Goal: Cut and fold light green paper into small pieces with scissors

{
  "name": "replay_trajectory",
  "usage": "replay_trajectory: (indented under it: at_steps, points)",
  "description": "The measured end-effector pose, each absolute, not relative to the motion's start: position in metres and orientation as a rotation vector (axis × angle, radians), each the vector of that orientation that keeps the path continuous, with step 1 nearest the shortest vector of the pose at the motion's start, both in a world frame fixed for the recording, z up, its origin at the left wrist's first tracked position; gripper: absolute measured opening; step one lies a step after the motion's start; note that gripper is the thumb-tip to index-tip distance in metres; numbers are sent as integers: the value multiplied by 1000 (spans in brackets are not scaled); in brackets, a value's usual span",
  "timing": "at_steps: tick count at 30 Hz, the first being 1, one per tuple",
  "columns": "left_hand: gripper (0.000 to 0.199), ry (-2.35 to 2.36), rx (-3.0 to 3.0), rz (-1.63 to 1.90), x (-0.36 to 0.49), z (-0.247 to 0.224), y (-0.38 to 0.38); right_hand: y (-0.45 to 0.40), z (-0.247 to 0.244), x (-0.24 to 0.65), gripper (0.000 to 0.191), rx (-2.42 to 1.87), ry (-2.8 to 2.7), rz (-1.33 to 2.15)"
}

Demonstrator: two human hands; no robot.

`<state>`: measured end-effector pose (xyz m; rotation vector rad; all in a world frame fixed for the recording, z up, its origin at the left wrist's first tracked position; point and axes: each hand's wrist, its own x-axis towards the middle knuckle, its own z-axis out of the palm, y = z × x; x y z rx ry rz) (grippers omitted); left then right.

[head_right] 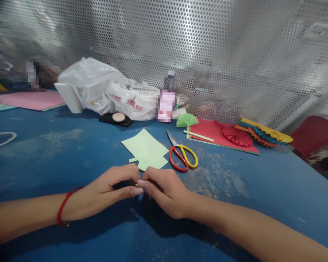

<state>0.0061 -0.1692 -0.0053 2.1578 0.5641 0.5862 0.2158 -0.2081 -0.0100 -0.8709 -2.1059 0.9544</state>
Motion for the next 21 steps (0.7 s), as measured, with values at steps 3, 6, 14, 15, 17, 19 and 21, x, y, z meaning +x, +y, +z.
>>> replay_trajectory:
  at_steps: [3,6,14,15,17,19,21]
  points:
    - [20,602,2178,627,5,-5,-171,-207,-11,216,27,-863,-2120,962]
    - [20,529,2234,639,3,-4,-170,-206,-10,217,28,-864,-2117,984]
    - [14,539,2136,562,6,-9,-167,-207,-10,216,22,-865,-2240,881]
    - [14,551,2126,560,6,-10,-168,-206,-8,217,22,-874,-2279,833]
    - [14,574,2083,560,6,-10,-168,-199,0,223,23,-958,-2324,682]
    - [17,625,2016,584,5,-10,-167,-188,11,233,28,-1167,-2299,436]
    - [21,696,1944,645,5,-10,-164,-174,19,245,28,-1482,-2298,169]
